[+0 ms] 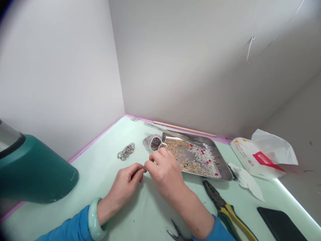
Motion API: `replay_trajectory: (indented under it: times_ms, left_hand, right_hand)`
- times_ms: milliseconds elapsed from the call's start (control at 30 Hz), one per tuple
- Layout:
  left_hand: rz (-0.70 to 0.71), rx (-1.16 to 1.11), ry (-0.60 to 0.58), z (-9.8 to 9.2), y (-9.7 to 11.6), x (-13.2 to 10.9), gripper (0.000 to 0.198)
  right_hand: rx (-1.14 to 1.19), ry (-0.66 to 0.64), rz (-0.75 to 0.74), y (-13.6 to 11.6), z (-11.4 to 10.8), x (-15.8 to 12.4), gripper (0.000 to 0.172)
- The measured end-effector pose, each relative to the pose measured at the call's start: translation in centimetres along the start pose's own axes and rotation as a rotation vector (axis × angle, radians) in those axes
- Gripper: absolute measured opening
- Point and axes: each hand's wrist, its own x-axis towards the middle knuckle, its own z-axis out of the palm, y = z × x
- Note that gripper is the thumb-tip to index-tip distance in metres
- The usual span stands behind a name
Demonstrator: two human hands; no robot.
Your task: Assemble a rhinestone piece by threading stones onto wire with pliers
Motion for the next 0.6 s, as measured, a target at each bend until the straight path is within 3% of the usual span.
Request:
replay_trajectory:
  times_ms: [100, 200, 233, 300, 500, 533, 600]
  left_hand:
    - [0.16, 0.115, -0.047, 0.2, 0.2, -0.6, 0.024]
    - [0.242, 0.119, -0.085, 0.4, 0.2, -0.8, 0.024]
    - [0.228, 0.091, -0.089, 0.4, 0.3, -0.8, 0.025]
    - [0.143, -0.026, -0.081, 0.3, 0.2, -0.5, 0.025]
    - [-0.214, -0.646, -0.146, -0.1, 0.0, 0.5, 0.022]
    - [-0.236, -0.726, -0.158, -0.1, -0.1, 0.6, 0.022]
    - [-0.247, -0.834, -0.176, -0.2, -0.1, 0.5, 0.021]
  right_hand:
    - [0.069, -0.108, -0.06, 0.6, -1.1, 0.4, 0.019]
    - [0.15, -0.212, -0.059, 1.0, -2.1, 0.7, 0.007]
    - [0.157, -0.215, -0.042, 1.1, -2.3, 0.7, 0.002]
    - [0.155, -0.164, 0.002, 1.0, -2.5, 0.6, 0.009]
    - [0.257, 0.273, 0.195, 0.3, -2.0, 0.4, 0.007]
    - [0.288, 0.287, 0.258, 0.2, -1.7, 0.3, 0.009]
    - [0.37, 0.187, 0.37, 0.2, -1.2, 0.2, 0.013]
